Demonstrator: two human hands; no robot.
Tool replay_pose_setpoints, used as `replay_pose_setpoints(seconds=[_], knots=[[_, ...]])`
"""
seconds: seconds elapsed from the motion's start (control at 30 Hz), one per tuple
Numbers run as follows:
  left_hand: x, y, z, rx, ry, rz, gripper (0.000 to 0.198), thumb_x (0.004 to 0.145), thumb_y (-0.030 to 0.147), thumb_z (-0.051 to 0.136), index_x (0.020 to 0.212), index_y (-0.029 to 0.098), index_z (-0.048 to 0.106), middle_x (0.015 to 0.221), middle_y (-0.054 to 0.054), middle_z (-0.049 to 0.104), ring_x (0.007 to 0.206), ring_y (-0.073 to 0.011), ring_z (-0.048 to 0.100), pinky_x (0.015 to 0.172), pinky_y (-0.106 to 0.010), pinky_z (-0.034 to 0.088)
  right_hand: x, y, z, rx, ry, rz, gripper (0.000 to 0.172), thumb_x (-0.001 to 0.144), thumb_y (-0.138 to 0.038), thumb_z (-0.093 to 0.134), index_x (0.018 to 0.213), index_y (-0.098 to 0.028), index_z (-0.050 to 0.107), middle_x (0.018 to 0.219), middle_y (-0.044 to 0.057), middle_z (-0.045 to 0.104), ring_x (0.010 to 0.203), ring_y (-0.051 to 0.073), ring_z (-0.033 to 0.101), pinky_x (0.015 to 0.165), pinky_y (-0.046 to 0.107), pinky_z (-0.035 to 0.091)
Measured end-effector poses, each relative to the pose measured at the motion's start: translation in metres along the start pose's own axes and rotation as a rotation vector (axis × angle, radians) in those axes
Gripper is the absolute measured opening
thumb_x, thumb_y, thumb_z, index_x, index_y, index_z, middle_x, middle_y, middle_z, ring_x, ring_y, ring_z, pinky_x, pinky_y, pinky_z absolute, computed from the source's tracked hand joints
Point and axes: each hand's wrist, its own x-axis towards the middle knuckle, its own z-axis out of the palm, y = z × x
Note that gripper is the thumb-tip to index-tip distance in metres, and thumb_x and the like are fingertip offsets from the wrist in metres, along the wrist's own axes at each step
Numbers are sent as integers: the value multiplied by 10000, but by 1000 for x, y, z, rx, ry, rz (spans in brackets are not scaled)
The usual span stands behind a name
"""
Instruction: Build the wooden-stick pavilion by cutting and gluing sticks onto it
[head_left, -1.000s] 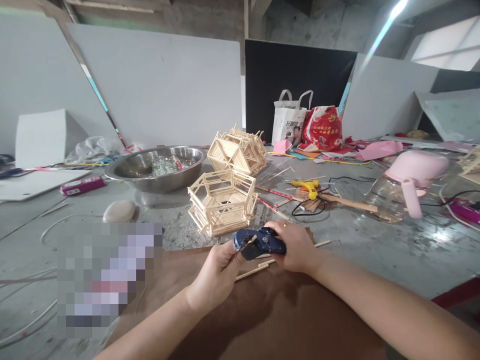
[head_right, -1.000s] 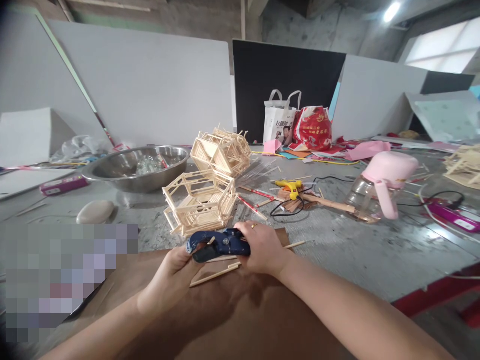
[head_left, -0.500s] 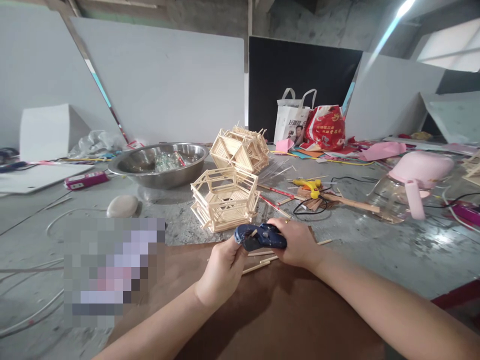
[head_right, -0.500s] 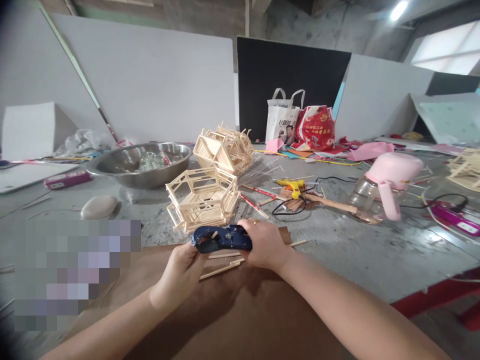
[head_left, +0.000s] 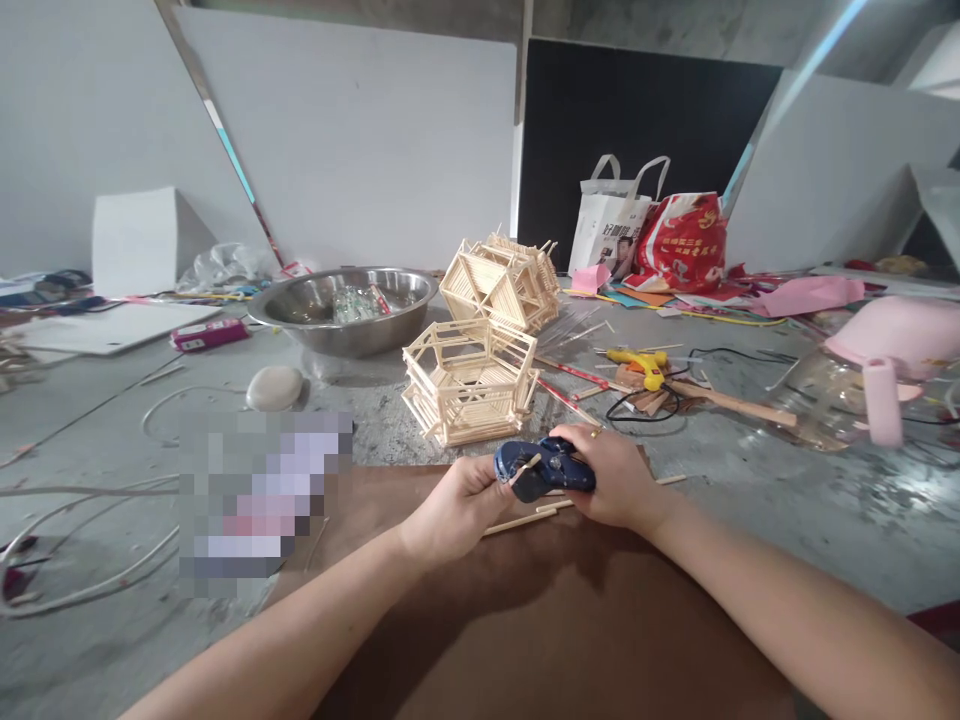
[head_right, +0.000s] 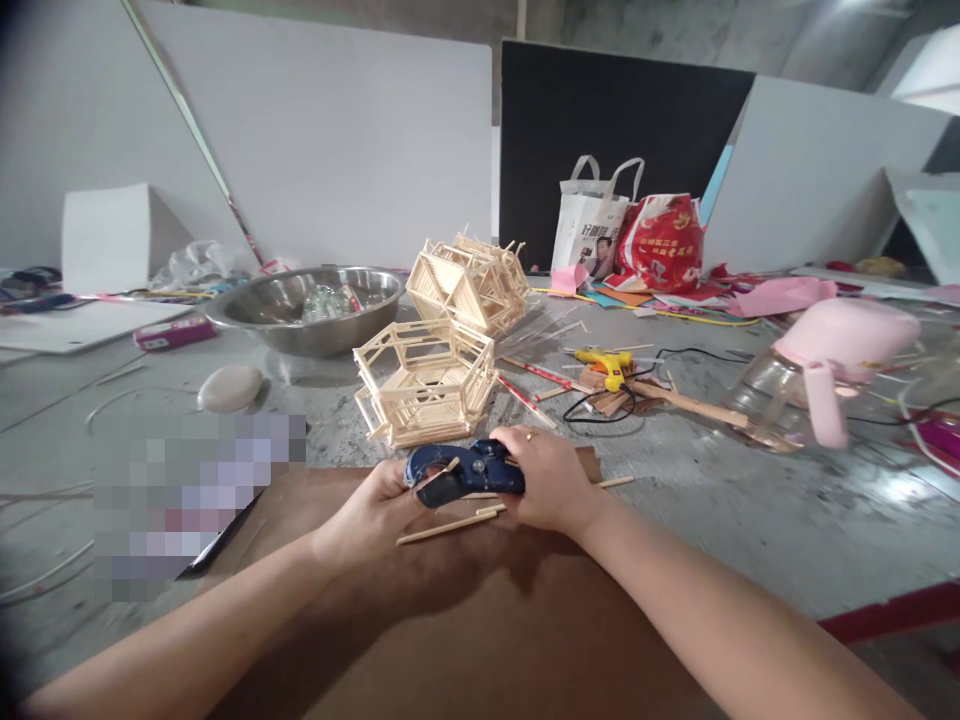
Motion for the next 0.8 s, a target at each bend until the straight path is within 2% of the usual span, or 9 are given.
replay_pose_setpoints(seconds=[0.07, 0.17, 0.3, 0.53, 0.6, 0.67, 0.73, 0.8], knots=[[0, -1, -2, -38, -44, -67, 344, 747, 387, 487, 532, 119, 499, 451, 29, 451, 439, -49, 375, 422, -168, 316, 0, 0, 0, -3, -2, -3, 447, 597, -237, 535, 1030, -167, 450, 921, 79, 585, 809, 213, 545, 716, 305, 406], [2, -4, -6, -145, -127, -148, 414, 735, 392, 504, 442, 138, 358, 366, 73, 282, 353, -16, 213, 352, -177, 178, 0, 0, 0, 8, -15, -8, 454, 603, -252, 540, 1038, -163, 443, 929, 81, 584, 827, 214, 542, 731, 306, 403], [3, -12, -8, -262, -207, -188, 412, 729, 387, 517, 452, 148, 327, 373, 78, 259, 344, -20, 220, 348, -185, 169, 0, 0, -1, 10, -42, -13, 458, 598, -252, 545, 1034, -155, 443, 924, 81, 584, 826, 216, 546, 725, 308, 406], [2, -13, -9, -219, -182, -168, 378, 740, 416, 491, 501, 140, 392, 384, 70, 304, 358, -28, 248, 377, -191, 207, -1, -1, -3, -31, -97, 21, 411, 605, -241, 516, 1002, -150, 462, 862, 77, 600, 751, 215, 573, 654, 302, 420], [2, -9, -7, -142, -137, -135, 373, 738, 430, 484, 516, 135, 433, 385, 69, 309, 371, -32, 256, 388, -185, 241, -1, -2, -3, -43, -106, 48, 411, 604, -236, 510, 1003, -145, 468, 875, 88, 606, 760, 223, 579, 658, 311, 423], [2, -7, -3, -30, -37, -48, 332, 748, 412, 472, 577, 130, 508, 432, 46, 401, 428, -52, 339, 444, -185, 322, 0, -3, -4, -50, -103, 78, 413, 600, -227, 506, 1004, -143, 477, 891, 95, 611, 775, 231, 583, 675, 324, 426], [1, -9, 2, 94, 102, 62, 278, 768, 373, 449, 700, 133, 571, 573, 9, 526, 567, -93, 450, 568, -210, 397, 1, -4, -5, -57, -95, 99, 411, 603, -224, 502, 1005, -145, 485, 898, 94, 616, 779, 235, 588, 685, 331, 427], [0, -12, 8, 207, 221, 132, 263, 788, 339, 417, 807, 137, 585, 701, -13, 577, 696, -130, 492, 669, -245, 413, 2, -4, -5, -64, -86, 106, 401, 610, -224, 497, 1003, -146, 490, 898, 93, 619, 780, 232, 590, 689, 328, 427]])
